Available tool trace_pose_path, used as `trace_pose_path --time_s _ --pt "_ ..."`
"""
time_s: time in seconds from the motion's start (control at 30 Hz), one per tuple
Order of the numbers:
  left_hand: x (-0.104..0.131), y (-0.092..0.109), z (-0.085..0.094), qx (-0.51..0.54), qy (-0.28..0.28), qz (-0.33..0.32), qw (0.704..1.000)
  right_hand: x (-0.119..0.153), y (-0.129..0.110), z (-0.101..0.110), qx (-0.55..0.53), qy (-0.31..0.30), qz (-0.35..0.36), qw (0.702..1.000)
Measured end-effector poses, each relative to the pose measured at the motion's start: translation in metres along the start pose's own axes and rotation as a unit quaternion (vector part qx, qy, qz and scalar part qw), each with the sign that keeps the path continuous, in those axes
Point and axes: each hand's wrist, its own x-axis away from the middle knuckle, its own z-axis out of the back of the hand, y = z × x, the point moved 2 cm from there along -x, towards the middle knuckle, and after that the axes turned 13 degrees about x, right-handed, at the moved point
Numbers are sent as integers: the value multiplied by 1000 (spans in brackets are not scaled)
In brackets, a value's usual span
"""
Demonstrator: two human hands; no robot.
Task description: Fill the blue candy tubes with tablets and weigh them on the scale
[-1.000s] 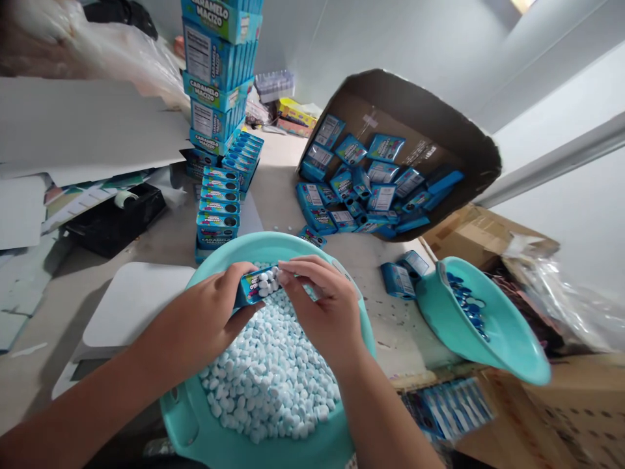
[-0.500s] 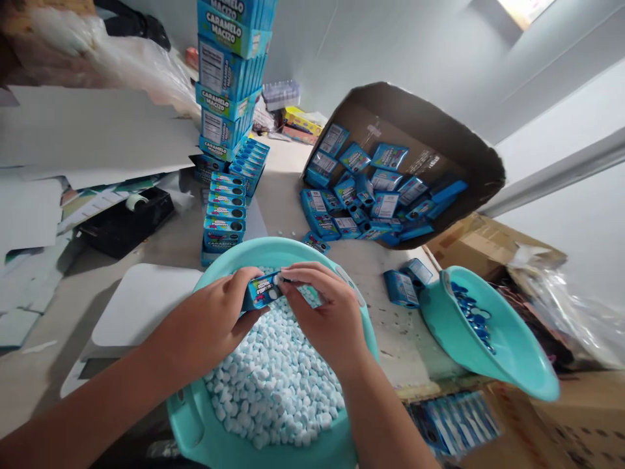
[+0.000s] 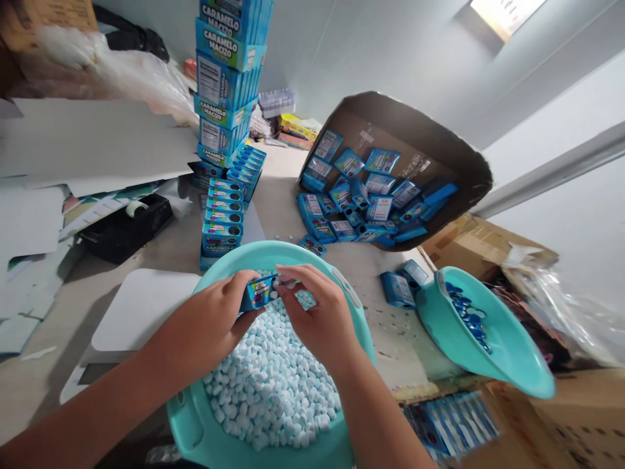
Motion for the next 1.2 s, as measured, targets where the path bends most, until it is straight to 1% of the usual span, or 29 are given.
trace_pose_path --time_s 0.13,0.23,0.4,0.6,0.73,0.8,0.87,0.97,1.07,1.13,1.2 --pt "-1 1 1 -3 7 3 1000 0 -4 3 15 -18 24 999" --pt "1 1 2 1 11 5 1000 0 -8 6 19 -35 12 999" --pt "3 0 1 3 30 -8 1000 1 -7 6 6 -36 -12 999" --pt "1 1 1 -17 4 -16 1000 0 -1 2 -34 -9 -69 997" --pt "2 1 2 -5 3 -23 1000 1 0 0 -58 50 -70 995" --pt "2 1 2 5 5 -33 999 2 -1 0 -46 78 -69 993" --pt "3 0 2 14 11 -37 999 4 -2 -1 -28 92 -60 994" --pt "3 0 3 28 20 -29 999 6 -5 0 -13 93 -34 995" --pt "4 1 4 37 16 -17 999 6 -7 0 -1 79 -17 997" --pt "3 1 5 41 13 -12 999 6 -7 -1 3 65 -17 998" --pt "3 1 5 45 20 -10 999 5 -7 -1 -1 65 -23 998"
